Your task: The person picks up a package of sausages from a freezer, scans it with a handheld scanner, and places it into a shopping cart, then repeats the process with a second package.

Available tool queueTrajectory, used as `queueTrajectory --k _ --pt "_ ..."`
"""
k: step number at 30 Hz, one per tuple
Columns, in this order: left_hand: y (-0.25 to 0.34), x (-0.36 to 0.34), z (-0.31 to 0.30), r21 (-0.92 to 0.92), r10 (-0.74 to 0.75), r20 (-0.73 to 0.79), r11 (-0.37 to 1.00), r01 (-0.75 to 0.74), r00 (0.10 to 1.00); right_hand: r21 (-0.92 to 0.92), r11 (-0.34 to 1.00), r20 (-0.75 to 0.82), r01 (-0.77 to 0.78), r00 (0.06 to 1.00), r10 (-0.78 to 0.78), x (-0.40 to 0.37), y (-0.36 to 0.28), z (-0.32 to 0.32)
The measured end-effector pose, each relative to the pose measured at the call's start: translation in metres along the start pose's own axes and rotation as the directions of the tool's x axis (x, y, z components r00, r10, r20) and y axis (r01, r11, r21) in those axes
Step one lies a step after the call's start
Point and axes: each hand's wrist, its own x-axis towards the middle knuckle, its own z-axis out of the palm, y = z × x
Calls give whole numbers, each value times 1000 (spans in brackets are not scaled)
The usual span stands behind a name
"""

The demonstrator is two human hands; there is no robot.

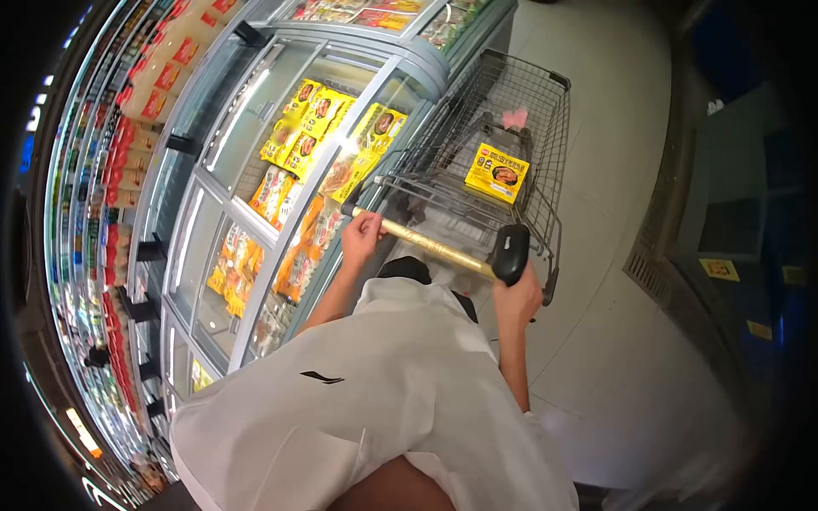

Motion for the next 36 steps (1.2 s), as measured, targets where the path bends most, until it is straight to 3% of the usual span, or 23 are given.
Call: queueTrajectory --k 4,7,10,13,17,19,23,26,28,30,33,34,35,36 --pt "-22 8 -73 79 -150 -44 985 153 988 98 971 91 218 970 -226 -9 -25 51" --pt "-44 53 -134 -74 -260 -143 965 252 955 69 955 155 287 943 -295 -10 -54 81" --pt "-46 106 -177 -69 -292 -194 956 284 937 48 959 190 280 940 -284 -15 -70 111" --pt "-59 182 -211 -201 -359 -164 924 325 919 32 979 80 201 976 -203 -19 -93 124" --pt "-170 314 -231 -331 -472 -98 846 418 876 -77 992 -57 101 993 -105 -21 -93 170" --pt "-241 364 -229 -251 -615 2 763 596 788 27 990 -192 -136 972 139 -27 -107 188" --pt "-315 427 -208 -157 -702 -72 710 687 709 29 980 -303 -196 933 195 -31 -104 216" --pt "-346 476 -205 -48 -710 -88 704 709 699 83 959 -277 -272 918 284 -34 -120 228" --pt "-392 514 -205 335 -607 -242 680 652 757 51 955 -305 -293 906 294 -34 -128 230" --pt "-505 568 -202 90 -613 -380 721 688 692 -40 939 -303 -341 900 313 -34 -131 233" --pt "-444 607 -216 -1 -638 -269 750 662 722 -24 958 -322 -285 910 262 -37 -119 240" --pt "-414 610 -213 -382 -729 -143 665 642 670 -8 963 -335 -268 908 250 -37 -121 238" --pt "-391 613 -212 -697 -766 14 453 556 643 -93 962 -359 -258 909 209 -34 -131 242" --pt "-373 617 -213 -688 -771 22 450 569 637 -99 957 -362 -273 906 221 -33 -132 244"
